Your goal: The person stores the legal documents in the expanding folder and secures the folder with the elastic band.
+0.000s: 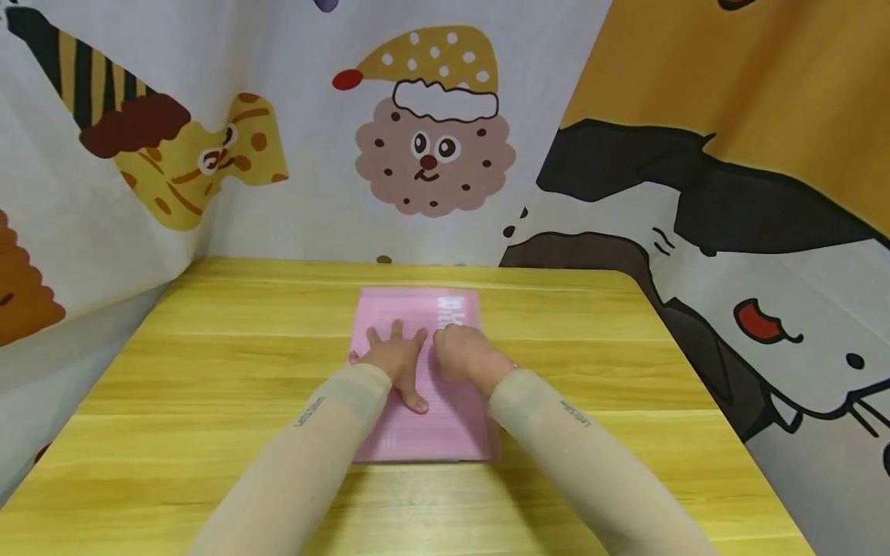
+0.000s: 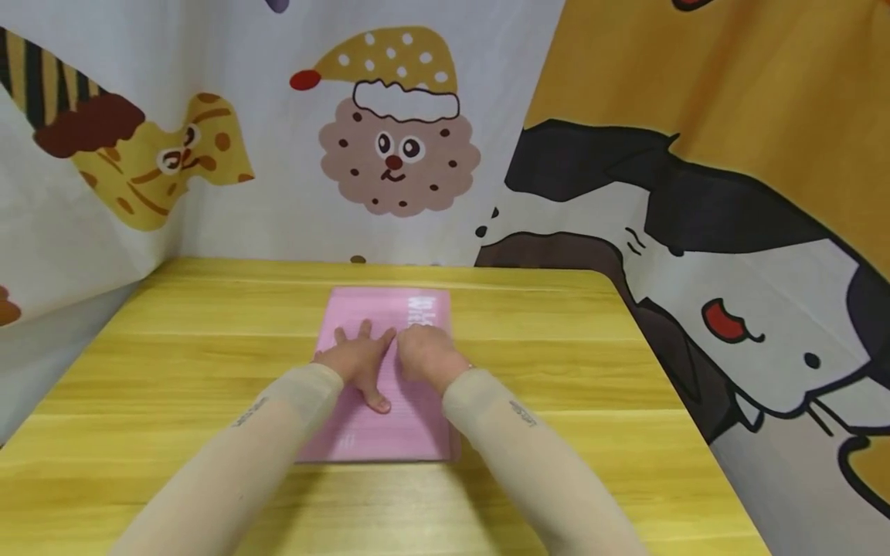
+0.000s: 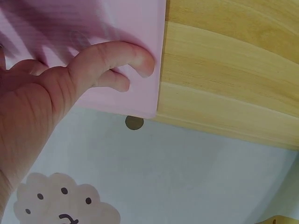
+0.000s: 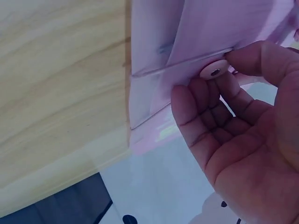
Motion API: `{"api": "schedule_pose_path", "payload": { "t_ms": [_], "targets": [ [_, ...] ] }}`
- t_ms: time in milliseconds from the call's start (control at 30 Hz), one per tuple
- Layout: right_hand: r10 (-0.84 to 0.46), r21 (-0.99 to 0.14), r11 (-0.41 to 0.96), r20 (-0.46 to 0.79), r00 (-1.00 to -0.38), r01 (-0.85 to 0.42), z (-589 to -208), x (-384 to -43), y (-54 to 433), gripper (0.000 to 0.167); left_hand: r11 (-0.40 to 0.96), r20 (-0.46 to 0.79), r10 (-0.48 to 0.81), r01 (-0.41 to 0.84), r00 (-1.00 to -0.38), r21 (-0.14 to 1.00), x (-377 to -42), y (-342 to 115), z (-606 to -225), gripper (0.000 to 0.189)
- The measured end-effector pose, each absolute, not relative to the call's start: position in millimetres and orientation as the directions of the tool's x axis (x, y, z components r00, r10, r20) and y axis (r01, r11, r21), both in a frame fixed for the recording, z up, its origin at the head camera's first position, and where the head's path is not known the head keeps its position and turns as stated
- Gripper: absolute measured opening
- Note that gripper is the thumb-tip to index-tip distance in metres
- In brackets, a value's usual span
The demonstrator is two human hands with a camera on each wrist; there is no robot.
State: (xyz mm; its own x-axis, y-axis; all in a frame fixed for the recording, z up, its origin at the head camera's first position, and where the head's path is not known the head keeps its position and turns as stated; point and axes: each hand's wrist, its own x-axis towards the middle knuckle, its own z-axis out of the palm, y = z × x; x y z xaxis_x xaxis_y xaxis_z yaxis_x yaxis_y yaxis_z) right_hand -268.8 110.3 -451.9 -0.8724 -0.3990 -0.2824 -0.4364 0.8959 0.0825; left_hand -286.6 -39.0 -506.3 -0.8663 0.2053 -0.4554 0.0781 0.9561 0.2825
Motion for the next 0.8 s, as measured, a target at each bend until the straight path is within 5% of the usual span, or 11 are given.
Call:
{"api": "schedule_pose_path", "payload": {
  "t_ms": [233,433,800],
  "targets": [
    [-0.425,-0.07,0.904,-0.237,-0.874,-0.421,-456.1,-270.7,127.8,0.043,0.957,-0.417,0.21,0.099,-0.884,0.273,-283.6,-34.3,-507.8,0.173],
    [-0.376,-0.251,0.911,-0.174,-0.91,-0.328,-451.5,-263.2,155.8,0.04,0.952,-0.416,0.219,0.098,-0.883,0.291,-275.1,-32.1,-495.4,0.166],
    [-0.36,-0.302,0.901,-0.119,-0.926,-0.311,-460.1,-247.2,235.7,0.033,0.948,-0.441,0.218,0.082,-0.87,0.308,-257.0,-36.4,-463.8,0.157]
  ]
}}
